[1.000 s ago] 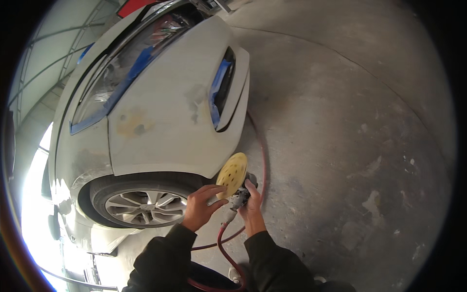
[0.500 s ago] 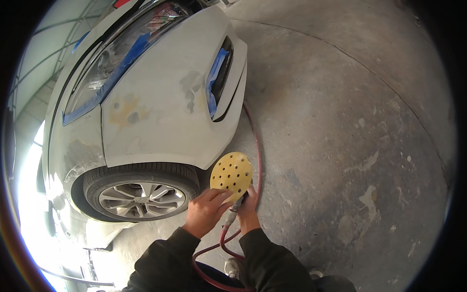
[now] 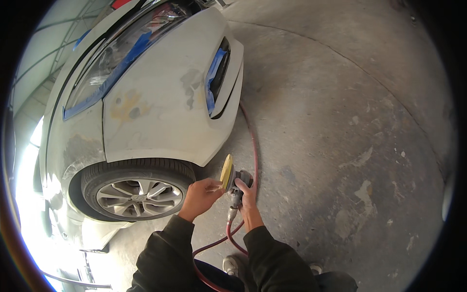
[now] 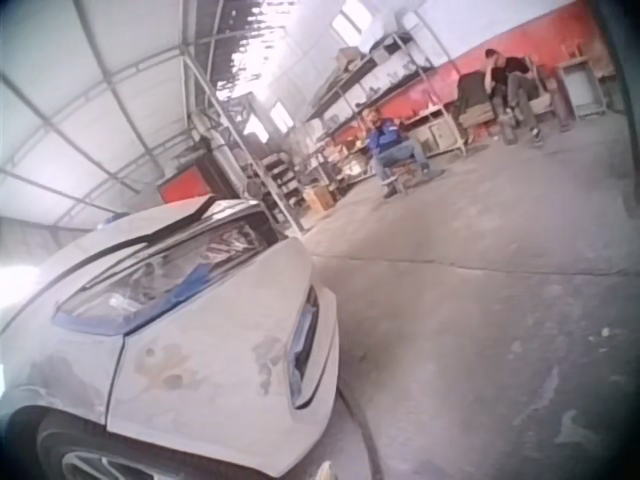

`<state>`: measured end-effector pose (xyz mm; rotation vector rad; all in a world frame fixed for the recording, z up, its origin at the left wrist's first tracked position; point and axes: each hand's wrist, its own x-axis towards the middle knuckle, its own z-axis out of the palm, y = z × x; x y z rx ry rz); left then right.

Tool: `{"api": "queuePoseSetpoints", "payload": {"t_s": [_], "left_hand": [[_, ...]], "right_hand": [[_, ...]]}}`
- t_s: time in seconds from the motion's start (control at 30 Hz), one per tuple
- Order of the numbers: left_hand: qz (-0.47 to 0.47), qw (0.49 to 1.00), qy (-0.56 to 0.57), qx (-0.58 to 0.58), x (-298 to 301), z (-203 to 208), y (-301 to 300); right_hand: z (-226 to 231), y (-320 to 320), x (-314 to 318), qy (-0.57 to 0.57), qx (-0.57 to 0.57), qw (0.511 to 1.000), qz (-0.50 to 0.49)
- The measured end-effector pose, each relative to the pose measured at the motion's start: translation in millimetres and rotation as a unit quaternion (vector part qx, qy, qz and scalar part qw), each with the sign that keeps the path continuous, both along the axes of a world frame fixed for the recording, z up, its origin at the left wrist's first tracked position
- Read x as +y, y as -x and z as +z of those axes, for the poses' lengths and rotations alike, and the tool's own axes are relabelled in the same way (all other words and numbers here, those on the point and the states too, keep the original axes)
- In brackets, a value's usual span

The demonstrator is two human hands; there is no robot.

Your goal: The person applies blue painter's tape to the front bumper and headlight area of a white car, then uses a pneumatic polisher with a yellow pad to buff the bumper surface. The person moves the polisher across the bumper and briefly touches the surface with a hand.

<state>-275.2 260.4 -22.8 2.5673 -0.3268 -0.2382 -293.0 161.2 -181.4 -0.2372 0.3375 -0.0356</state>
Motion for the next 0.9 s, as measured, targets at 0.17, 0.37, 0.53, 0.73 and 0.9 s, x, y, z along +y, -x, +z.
{"api": "queuePoseSetpoints", "payload": {"t_s": [0.17, 0.37, 0.53, 0.73, 0.9], "left_hand": [[0.117, 0.985, 0.125, -0.005, -8.7, -6.0, -17.1], [0.072, 0.979, 0.159, 0.109, 20.3, -4.4, -29.0], [0.076, 0.945, 0.175, 0.265, 21.4, 9.2, -7.8], [0.087, 0.952, 0.197, 0.219, 21.0, 1.9, -7.3], [0.079, 0.938, 0.247, 0.231, 27.4, 9.3, -6.6]], "right_hand": [[1.5, -2.6, -9.1, 0.135, -0.022, 0.990, -0.018], [-4.6, -5.0, -22.7, 0.282, -0.065, 0.957, 0.011], [-3.1, -4.4, -40.6, 0.262, -0.060, 0.963, 0.031], [2.4, -5.9, -38.8, 0.243, -0.063, 0.967, 0.035], [9.6, -6.5, -36.2, 0.216, -0.064, 0.973, 0.039]]}}
